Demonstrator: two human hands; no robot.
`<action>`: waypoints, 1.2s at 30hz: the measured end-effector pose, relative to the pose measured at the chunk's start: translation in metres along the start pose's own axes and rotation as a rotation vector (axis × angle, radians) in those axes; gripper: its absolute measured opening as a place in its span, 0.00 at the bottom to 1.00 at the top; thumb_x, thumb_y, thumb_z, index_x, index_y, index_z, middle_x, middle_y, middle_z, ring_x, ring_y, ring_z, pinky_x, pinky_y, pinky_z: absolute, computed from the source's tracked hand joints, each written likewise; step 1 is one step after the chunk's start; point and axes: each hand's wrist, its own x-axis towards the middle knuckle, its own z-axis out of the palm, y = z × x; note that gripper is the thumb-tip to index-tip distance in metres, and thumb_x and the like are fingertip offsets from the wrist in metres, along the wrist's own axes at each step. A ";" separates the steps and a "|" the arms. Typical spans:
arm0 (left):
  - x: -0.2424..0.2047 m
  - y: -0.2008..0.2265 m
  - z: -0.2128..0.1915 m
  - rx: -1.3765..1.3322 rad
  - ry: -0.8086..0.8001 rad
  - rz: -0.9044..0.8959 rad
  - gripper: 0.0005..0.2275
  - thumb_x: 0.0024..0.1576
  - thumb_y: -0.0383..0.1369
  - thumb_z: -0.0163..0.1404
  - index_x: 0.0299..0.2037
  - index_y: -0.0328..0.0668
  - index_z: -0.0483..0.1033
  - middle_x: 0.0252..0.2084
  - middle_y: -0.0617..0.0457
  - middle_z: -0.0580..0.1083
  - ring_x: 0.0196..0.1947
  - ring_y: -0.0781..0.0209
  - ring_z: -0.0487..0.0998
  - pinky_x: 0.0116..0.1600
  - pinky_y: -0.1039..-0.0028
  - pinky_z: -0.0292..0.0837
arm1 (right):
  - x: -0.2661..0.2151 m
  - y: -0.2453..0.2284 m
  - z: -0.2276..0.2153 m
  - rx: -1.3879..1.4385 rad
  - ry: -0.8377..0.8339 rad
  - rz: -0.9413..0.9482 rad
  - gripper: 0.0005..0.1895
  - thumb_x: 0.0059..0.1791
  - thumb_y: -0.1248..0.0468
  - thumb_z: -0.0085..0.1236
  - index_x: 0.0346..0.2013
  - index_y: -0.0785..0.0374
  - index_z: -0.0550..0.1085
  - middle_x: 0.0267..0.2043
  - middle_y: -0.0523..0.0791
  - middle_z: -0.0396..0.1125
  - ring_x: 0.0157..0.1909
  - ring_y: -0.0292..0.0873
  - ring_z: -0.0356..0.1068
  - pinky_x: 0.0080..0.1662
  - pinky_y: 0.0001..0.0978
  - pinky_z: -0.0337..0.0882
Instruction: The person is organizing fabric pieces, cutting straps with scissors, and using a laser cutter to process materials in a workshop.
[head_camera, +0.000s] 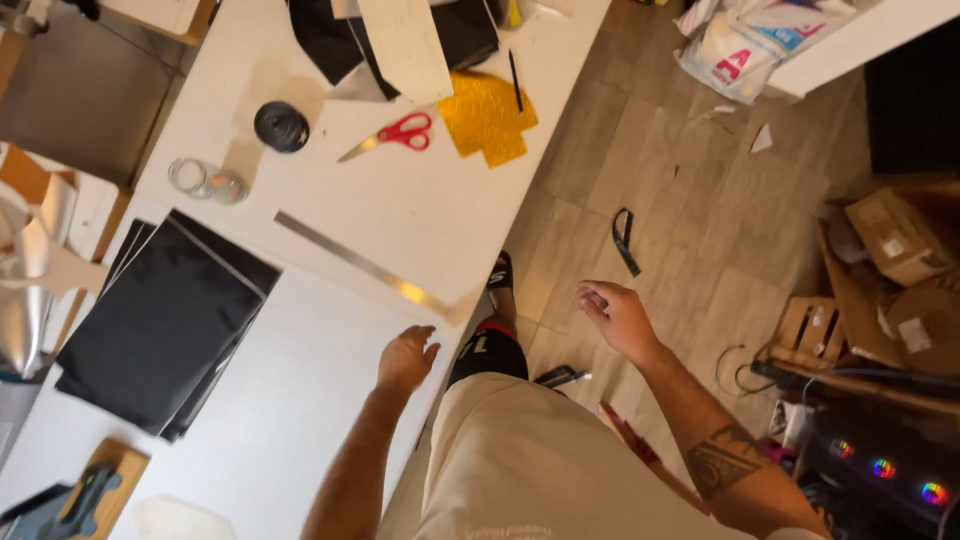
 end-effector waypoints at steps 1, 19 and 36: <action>0.031 0.004 -0.007 -0.005 0.004 0.005 0.18 0.61 0.39 0.52 0.60 0.47 0.75 0.49 0.52 0.79 0.49 0.56 0.83 0.52 0.67 0.81 | 0.019 -0.001 -0.008 -0.007 0.003 -0.003 0.14 0.50 0.69 0.60 0.51 0.64 0.78 0.42 0.54 0.77 0.41 0.55 0.77 0.43 0.42 0.77; 0.450 0.106 -0.377 0.160 0.514 -0.109 0.36 0.58 0.31 0.60 0.76 0.47 0.54 0.66 0.38 0.65 0.66 0.39 0.69 0.64 0.54 0.71 | 0.400 -0.012 -0.124 0.097 -0.359 -0.166 0.12 0.51 0.64 0.55 0.47 0.56 0.80 0.34 0.48 0.78 0.36 0.49 0.77 0.40 0.42 0.75; 0.740 0.087 -0.551 0.446 -0.052 -0.386 0.73 0.33 0.53 0.75 0.77 0.64 0.17 0.71 0.28 0.61 0.74 0.31 0.52 0.68 0.27 0.28 | 0.657 0.072 -0.234 0.003 -0.555 0.162 0.14 0.48 0.63 0.54 0.43 0.63 0.83 0.37 0.44 0.82 0.37 0.39 0.83 0.42 0.30 0.80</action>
